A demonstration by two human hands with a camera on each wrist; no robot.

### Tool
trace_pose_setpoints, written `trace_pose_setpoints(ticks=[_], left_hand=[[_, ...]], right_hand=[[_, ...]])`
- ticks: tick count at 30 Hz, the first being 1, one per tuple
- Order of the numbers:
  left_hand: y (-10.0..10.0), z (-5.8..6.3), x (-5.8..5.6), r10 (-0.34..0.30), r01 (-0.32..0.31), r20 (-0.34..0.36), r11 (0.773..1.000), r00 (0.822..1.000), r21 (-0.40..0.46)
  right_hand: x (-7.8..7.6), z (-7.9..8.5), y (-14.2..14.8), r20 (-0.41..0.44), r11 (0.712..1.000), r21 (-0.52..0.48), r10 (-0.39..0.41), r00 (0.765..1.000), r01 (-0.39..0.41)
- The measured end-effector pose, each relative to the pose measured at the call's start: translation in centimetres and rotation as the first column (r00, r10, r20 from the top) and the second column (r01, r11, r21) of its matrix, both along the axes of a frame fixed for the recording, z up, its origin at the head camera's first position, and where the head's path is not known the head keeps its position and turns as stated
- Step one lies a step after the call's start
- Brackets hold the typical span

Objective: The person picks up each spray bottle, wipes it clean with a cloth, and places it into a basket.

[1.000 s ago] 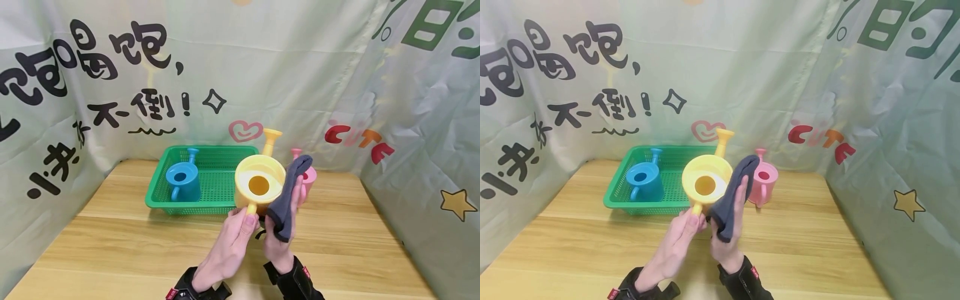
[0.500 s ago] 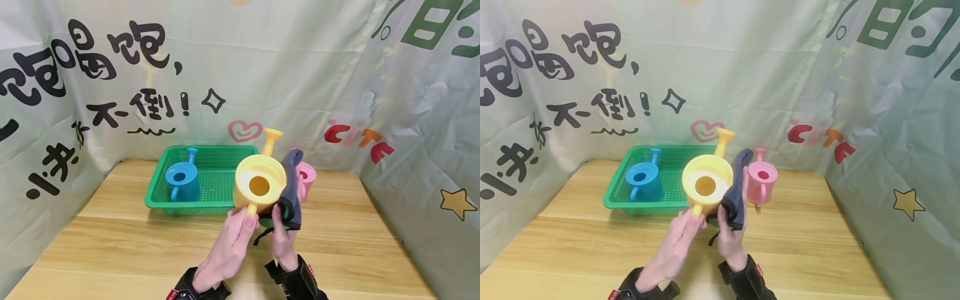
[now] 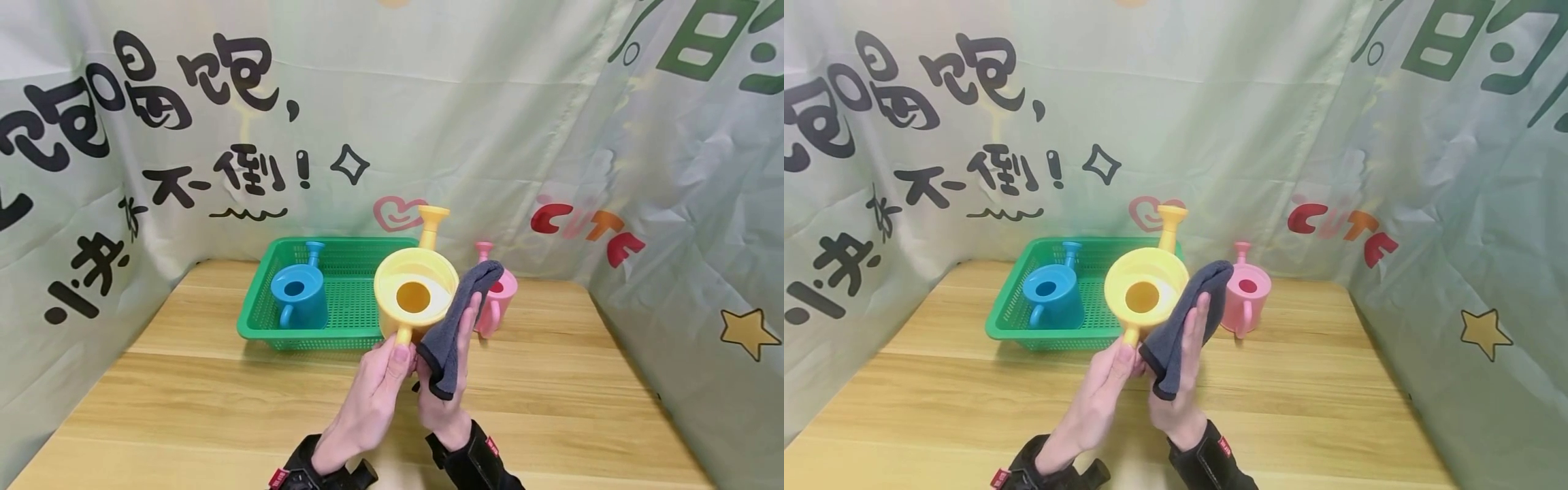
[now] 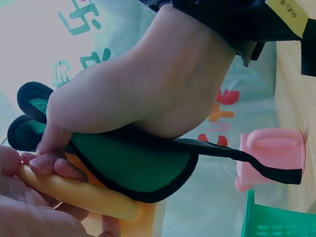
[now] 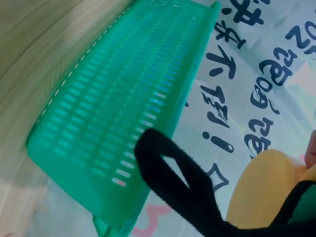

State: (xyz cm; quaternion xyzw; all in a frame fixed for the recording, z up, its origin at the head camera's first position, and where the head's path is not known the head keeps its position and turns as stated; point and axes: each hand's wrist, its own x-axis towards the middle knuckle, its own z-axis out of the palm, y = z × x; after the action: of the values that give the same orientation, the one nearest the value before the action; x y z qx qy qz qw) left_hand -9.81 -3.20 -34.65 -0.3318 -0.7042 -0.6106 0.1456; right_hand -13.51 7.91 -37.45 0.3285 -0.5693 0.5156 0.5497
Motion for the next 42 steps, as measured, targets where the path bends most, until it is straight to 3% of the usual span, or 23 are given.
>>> trace_pose_setpoints(ticks=[2, 4, 9, 12, 14, 16, 20, 23, 29, 33, 35, 37, 39, 42], left_hand=[[0.1, -0.1, 0.0, -0.007, 0.007, -0.016, 1.000, 1.000, -0.015], [0.3, -0.2, 0.1, -0.003, 0.001, -0.042, 0.999, 0.999, -0.042], [0.6, -0.2, 0.4, 0.051, -0.061, -0.093, 0.991, 0.994, -0.117], [0.7, -0.3, 0.7, 0.083, -0.098, -0.098, 0.984, 0.992, -0.149], [0.8, -0.3, 0.7, 0.091, -0.107, -0.106, 0.982, 0.990, -0.158], [0.8, -0.4, 0.7, 0.092, -0.109, -0.112, 0.982, 0.989, -0.155], [0.6, -0.5, 0.5, 0.073, -0.087, -0.119, 0.990, 0.990, -0.115], [0.5, -0.4, 0.3, 0.051, -0.059, -0.106, 0.996, 0.993, -0.069], [0.4, -0.2, 0.3, 0.024, -0.024, -0.015, 1.000, 1.000, -0.016], [0.3, -0.2, 0.4, 0.025, -0.025, 0.005, 0.999, 1.000, -0.023], [0.3, -0.1, 0.4, 0.037, -0.036, 0.012, 0.998, 0.999, -0.043], [0.3, -0.1, 0.4, 0.046, -0.045, 0.012, 0.997, 0.999, -0.069], [0.4, -0.2, 0.4, 0.061, -0.060, 0.003, 0.993, 0.998, -0.100], [0.5, -0.2, 0.5, 0.083, -0.085, -0.016, 0.986, 0.996, -0.143]], right_hand=[[0.3, 0.2, 0.2, 0.056, 0.995, -0.050, 0.085, 0.995, -0.082], [0.4, 0.4, 0.5, 0.132, 0.979, -0.120, 0.181, 0.975, -0.165], [0.6, 0.8, 1.9, 0.290, 0.909, -0.299, 0.376, 0.880, -0.290], [0.5, 1.0, 2.6, 0.310, 0.850, -0.383, 0.486, 0.817, -0.361], [0.5, 1.1, 2.8, 0.318, 0.834, -0.400, 0.515, 0.796, -0.380], [0.5, 1.0, 2.7, 0.324, 0.844, -0.391, 0.499, 0.803, -0.367], [1.0, 0.6, 1.7, 0.344, 0.911, -0.298, 0.381, 0.858, -0.285], [1.3, 0.2, 0.8, 0.316, 0.940, -0.222, 0.322, 0.893, -0.260], [1.3, 0.4, -0.4, 0.170, 0.966, -0.091, 0.253, 0.952, -0.241], [1.3, 0.3, -0.3, 0.176, 0.967, -0.098, 0.250, 0.952, -0.236], [1.3, 0.2, -0.1, 0.218, 0.958, -0.140, 0.277, 0.936, -0.251], [1.3, 0.2, 0.4, 0.277, 0.936, -0.219, 0.331, 0.902, -0.276], [1.1, 0.4, 1.0, 0.319, 0.893, -0.322, 0.414, 0.852, -0.314], [0.9, 1.0, 2.0, 0.337, 0.806, -0.453, 0.550, 0.764, -0.380]])
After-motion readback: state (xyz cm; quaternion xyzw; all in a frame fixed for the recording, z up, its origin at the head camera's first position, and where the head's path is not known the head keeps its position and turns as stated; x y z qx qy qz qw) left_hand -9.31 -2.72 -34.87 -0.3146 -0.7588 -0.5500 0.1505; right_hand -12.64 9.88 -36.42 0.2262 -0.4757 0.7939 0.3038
